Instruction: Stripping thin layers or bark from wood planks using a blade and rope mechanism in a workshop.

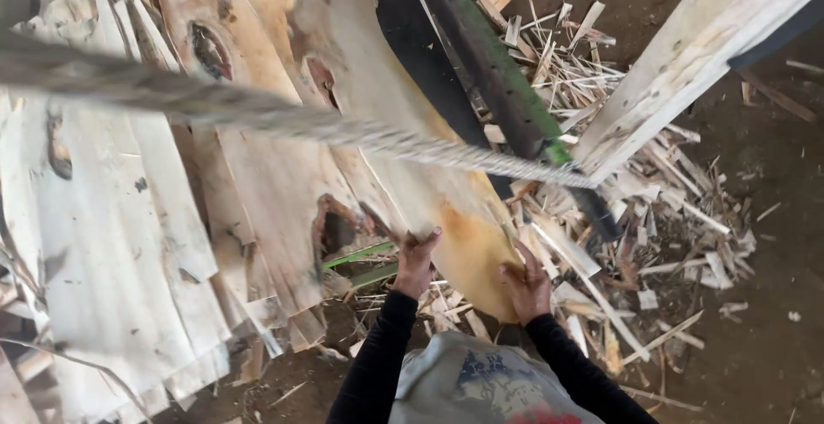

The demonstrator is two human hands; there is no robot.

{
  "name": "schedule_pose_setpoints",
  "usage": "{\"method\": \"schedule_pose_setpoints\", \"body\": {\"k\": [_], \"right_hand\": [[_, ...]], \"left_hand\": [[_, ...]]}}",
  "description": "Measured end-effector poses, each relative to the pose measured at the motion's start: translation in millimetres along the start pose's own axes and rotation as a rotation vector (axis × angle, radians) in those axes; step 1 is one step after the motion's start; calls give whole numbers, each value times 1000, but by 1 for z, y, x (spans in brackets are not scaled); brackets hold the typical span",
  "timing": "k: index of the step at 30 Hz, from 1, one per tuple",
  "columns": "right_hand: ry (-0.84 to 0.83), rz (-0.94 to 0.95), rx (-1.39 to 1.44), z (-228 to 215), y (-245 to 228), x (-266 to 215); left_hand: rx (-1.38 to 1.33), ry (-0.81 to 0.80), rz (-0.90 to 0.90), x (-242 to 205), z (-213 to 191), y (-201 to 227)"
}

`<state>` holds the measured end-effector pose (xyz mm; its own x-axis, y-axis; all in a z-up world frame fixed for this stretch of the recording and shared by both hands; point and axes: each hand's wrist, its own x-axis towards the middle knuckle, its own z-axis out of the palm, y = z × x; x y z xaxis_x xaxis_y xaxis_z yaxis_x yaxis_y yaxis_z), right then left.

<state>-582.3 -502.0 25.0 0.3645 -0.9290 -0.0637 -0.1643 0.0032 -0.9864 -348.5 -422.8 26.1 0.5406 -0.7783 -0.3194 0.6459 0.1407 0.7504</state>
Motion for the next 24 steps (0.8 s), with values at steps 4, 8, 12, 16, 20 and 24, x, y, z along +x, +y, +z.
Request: {"method": "schedule_pose_setpoints", "body": {"k": [4, 8, 12, 16, 20, 24], "right_hand": [[-73, 32, -171, -32, -22, 2], [-175, -25, -24, -42, -23, 2], [-132, -116, 75, -32, -16, 19], [-98, 79, 85, -18, 17, 48], [-81, 127, 113, -9, 70, 75], [-268, 37, -305, -52, 178, 97]], "left_hand": [[1408, -36, 977, 6, -27, -53], [1512, 46, 515, -2, -19, -65], [516, -16, 210, 4, -7, -46], [485, -12, 177, 22, -14, -50], [444, -6, 153, 56, -31, -66], [400, 20, 107, 66, -28, -89]]}}
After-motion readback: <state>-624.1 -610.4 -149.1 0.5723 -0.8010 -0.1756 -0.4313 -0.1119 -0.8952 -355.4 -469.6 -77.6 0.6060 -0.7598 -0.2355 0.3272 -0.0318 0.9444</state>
